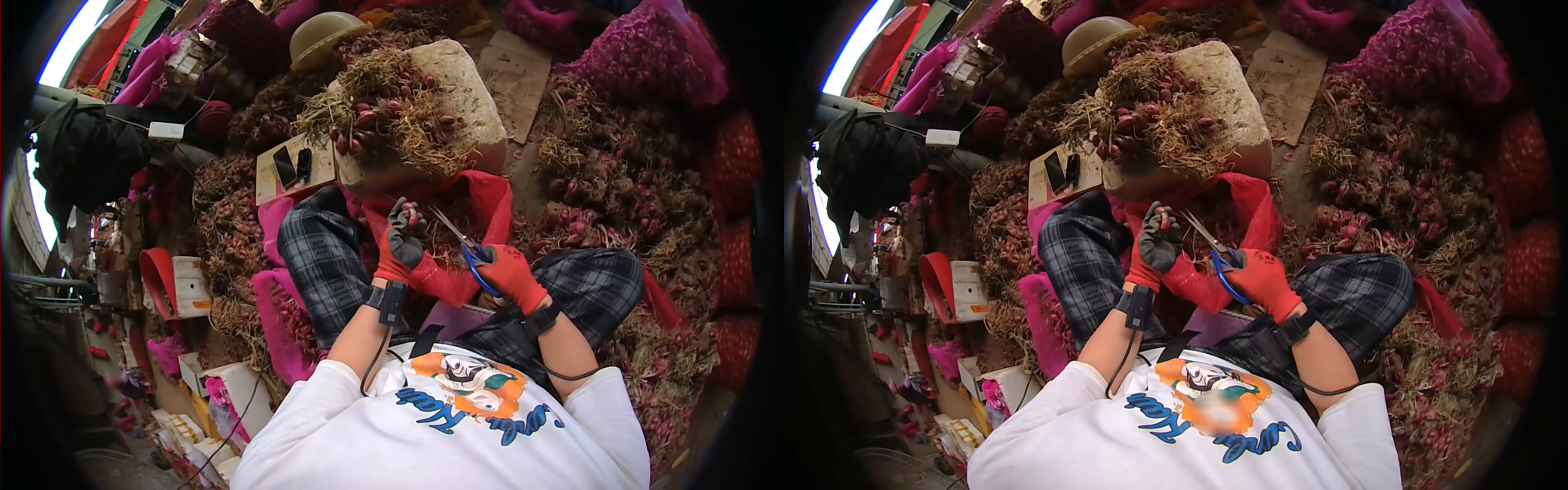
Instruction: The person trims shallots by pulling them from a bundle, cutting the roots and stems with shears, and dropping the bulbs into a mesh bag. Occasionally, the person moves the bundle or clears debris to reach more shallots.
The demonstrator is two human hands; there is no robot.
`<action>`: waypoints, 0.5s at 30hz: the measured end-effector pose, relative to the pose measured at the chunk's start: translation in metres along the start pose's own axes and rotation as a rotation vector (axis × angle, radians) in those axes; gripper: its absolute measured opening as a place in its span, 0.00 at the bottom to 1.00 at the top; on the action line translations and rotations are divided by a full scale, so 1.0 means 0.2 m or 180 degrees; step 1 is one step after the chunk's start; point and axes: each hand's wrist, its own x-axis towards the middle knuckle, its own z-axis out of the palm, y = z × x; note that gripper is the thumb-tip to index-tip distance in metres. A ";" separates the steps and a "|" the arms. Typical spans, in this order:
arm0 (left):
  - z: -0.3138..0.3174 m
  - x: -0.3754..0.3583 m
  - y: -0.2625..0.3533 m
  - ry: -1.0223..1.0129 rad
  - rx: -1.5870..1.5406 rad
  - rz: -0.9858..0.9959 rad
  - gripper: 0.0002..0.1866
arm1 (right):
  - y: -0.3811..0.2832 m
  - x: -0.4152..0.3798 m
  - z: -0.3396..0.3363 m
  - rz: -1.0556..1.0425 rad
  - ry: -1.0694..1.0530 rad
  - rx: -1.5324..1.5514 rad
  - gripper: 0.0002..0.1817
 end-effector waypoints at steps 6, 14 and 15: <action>0.00 0.02 -0.07 -0.0275 -0.0063 0.0098 0.15 | -0.05 0.01 0.04 -0.0148 0.0091 0.0059 0.23; 0.00 0.01 -0.09 -0.0198 -0.0176 0.0070 0.17 | 0.12 0.04 0.13 -0.0145 0.0109 -0.0801 0.23; 0.01 0.00 -0.09 -0.0230 -0.0125 0.0073 0.18 | 0.14 0.04 0.12 -0.0235 0.0253 -0.0801 0.22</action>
